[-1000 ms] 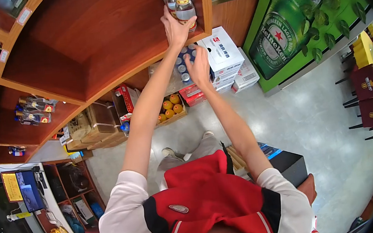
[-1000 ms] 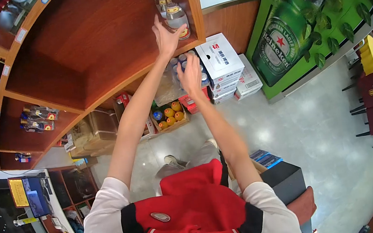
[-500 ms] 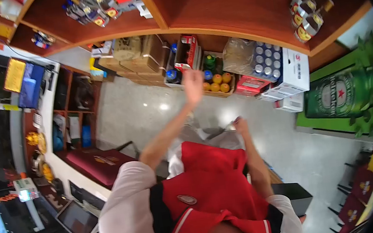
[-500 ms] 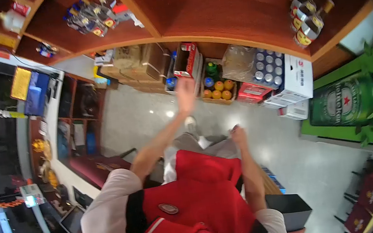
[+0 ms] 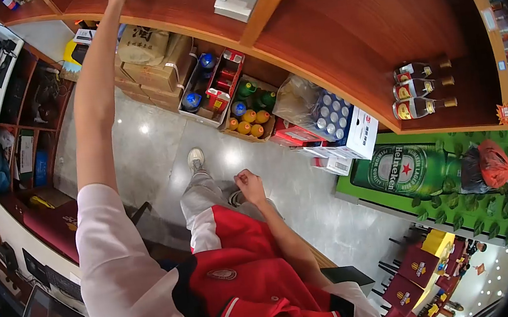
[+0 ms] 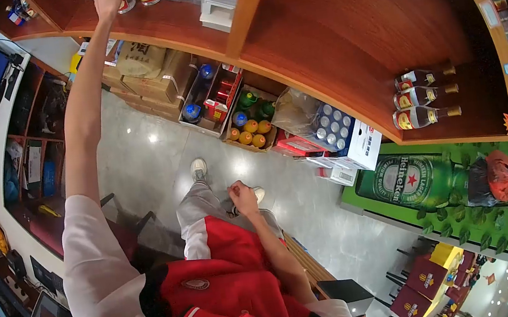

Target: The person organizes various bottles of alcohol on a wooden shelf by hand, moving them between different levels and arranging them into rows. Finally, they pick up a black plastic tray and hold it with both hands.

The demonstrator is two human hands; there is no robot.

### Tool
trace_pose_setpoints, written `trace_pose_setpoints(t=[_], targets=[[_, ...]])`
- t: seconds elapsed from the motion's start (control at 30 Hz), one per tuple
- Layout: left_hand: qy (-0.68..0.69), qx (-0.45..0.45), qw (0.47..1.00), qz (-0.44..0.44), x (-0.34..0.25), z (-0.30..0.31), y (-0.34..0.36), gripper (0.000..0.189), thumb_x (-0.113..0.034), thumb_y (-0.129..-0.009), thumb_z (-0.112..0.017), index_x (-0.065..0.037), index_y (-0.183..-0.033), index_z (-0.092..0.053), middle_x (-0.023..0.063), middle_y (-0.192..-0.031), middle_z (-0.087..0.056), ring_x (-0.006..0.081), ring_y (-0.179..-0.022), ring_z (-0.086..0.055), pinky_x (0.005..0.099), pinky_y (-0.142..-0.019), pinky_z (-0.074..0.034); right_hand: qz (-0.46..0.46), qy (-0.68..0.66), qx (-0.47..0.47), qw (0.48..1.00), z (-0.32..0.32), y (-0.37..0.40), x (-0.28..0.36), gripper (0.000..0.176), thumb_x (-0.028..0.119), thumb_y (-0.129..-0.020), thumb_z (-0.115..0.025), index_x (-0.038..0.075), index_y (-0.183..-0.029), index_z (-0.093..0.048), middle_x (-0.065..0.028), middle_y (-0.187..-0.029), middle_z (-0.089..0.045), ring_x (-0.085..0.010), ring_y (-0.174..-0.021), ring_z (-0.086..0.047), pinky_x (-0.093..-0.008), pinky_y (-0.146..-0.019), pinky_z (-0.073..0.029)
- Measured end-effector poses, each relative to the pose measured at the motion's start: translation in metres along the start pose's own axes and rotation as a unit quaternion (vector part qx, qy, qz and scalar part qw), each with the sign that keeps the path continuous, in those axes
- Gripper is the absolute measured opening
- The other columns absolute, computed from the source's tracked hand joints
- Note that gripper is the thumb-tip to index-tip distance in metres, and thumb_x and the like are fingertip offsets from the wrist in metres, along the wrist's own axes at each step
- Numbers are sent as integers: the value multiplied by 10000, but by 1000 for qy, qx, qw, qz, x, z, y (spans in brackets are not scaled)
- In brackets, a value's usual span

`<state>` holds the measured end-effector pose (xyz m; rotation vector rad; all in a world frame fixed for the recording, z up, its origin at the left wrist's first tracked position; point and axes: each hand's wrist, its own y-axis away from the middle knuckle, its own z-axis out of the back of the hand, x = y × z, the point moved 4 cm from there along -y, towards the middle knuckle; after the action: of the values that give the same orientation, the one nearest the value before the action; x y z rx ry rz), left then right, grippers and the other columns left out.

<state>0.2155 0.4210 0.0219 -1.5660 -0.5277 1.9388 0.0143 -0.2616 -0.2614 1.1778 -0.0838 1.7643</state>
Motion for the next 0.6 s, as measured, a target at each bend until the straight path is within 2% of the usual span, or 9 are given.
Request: trace_pose_setpoints(t=[0.03,0.13,0.17,0.2,0.27,0.37,0.47,0.53,0.6], targets=[[13,27,999,36,15,-10,-14,998,-203,-720,-919,-46,-1522,-346,247,-1242,-661,334,-1143,-657,411,-952,-550,8,-23,-6,1000,-2,-4,5,227,244,-944,-711,25,-1004,-695,-149,-865,-758,-303,-814,-754,-402,-780,-582],[49,96,990,86,-5,-6,-15,1112,-207,-726,-926,-26,-1589,-247,242,-1202,-686,323,-1076,-684,401,-923,-564,33,-13,-29,999,-3,0,30,185,186,-945,-724,5,-944,-682,-126,-771,-732,-204,-702,-719,-343,-696,-566],[47,86,994,45,10,-13,-22,1219,-164,-703,-945,-10,-1621,-158,241,-1166,-705,312,-1010,-702,392,-891,-577,41,-31,-34,998,-3,0,36,179,191,-946,-725,15,-950,-688,-115,-779,-736,-194,-706,-721,-332,-707,-571],[39,140,989,33,15,-14,-22,949,-367,-884,-814,-12,-1590,-289,213,-1250,-690,302,-1104,-677,398,-986,-541,46,-30,-40,998,-1,0,40,179,191,-946,-725,15,-950,-688,-115,-779,-736,-194,-706,-721,-332,-707,-571],[-50,189,979,62,47,-13,-35,946,-588,-733,-864,11,-1372,-507,221,-1259,-685,379,-1121,-680,497,-961,-528,35,-34,-44,998,2,1,50,176,194,-948,-723,21,-967,-695,-114,-789,-739,-194,-721,-725,-326,-721,-575],[-163,92,982,-9,0,26,-8,849,-570,-725,-878,-32,-1306,-572,169,-1114,-757,361,-983,-739,491,-880,-563,43,-67,-45,996,17,-4,66,175,188,-951,-717,16,-977,-700,-116,-818,-744,-208,-750,-730,-338,-732,-579],[-87,49,995,2,-72,89,42,735,-534,-725,-889,-59,-1220,-627,138,-1072,-769,322,-1012,-736,467,-892,-559,94,-100,-66,988,40,-1,103,162,174,-950,-725,16,-980,-703,-100,-809,-734,-190,-764,-719,-334,-731,-577],[-32,69,997,17,-129,132,84,718,-502,-735,-882,-6,-1176,-611,146,-1002,-778,320,-934,-751,436,-896,-557,106,-163,-56,979,51,-4,120,157,172,-946,-741,21,-984,-712,-65,-828,-729,-149,-788,-695,-333,-739,-572],[39,154,985,61,-184,164,128,623,-379,-754,-900,-12,-1177,-626,132,-1057,-772,240,-961,-739,378,-916,-553,131,-188,-51,972,81,13,178,251,175,-923,-782,26,-1107,-699,-61,-992,-737,-138,-915,-684,-354,-805,-573]])
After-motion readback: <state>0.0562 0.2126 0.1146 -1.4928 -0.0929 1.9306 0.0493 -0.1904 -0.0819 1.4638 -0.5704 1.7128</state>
